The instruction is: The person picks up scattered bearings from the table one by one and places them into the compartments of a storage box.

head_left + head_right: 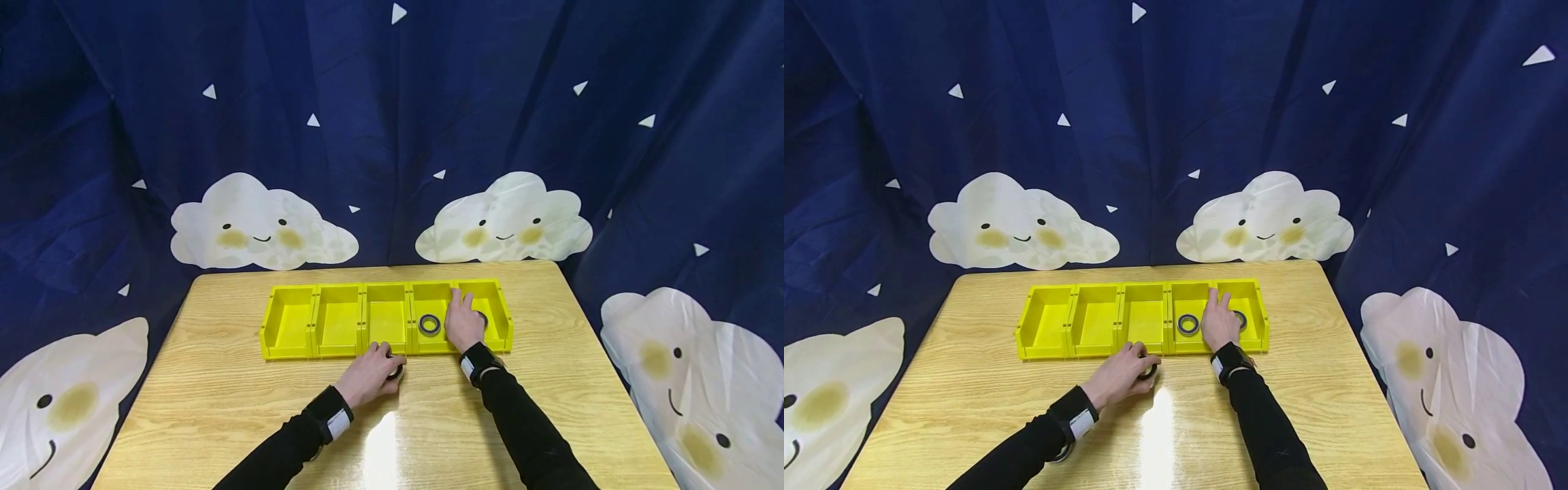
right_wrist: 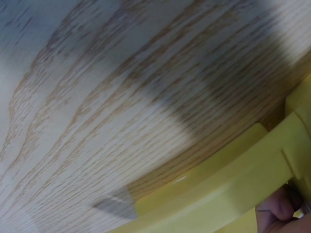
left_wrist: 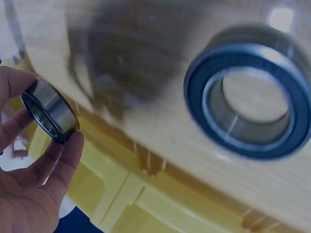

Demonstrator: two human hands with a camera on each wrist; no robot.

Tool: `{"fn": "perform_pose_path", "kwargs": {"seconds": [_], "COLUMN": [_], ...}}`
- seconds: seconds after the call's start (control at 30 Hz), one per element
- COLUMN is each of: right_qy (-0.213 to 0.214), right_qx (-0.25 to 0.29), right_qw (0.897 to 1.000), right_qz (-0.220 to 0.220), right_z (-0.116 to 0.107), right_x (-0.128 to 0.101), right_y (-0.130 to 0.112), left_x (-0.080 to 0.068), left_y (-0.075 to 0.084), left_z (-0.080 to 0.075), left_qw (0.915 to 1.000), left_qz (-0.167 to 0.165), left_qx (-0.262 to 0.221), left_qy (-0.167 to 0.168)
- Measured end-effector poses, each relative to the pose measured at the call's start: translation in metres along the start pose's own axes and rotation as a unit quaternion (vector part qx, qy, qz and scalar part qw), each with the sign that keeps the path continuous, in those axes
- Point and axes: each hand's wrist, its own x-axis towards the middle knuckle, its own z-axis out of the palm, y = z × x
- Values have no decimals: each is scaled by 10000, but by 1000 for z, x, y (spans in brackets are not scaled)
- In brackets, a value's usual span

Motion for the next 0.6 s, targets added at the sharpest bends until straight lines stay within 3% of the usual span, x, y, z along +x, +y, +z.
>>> {"fn": "perform_pose_path", "kwargs": {"seconds": [0.33, 0.6], "right_qy": [104, 65], "right_qx": [-7, -21], "right_qw": [9999, 10000], "right_qz": [-28, -39], "right_z": [0, -1], "right_x": [0, -1], "right_y": [-1, 0], "left_x": [17, 28], "left_y": [-10, -18], "left_z": [-18, -22], "left_qw": [9996, 9994], "left_qz": [-242, -351], "left_qx": [-147, -75], "left_qy": [0, 4]}}
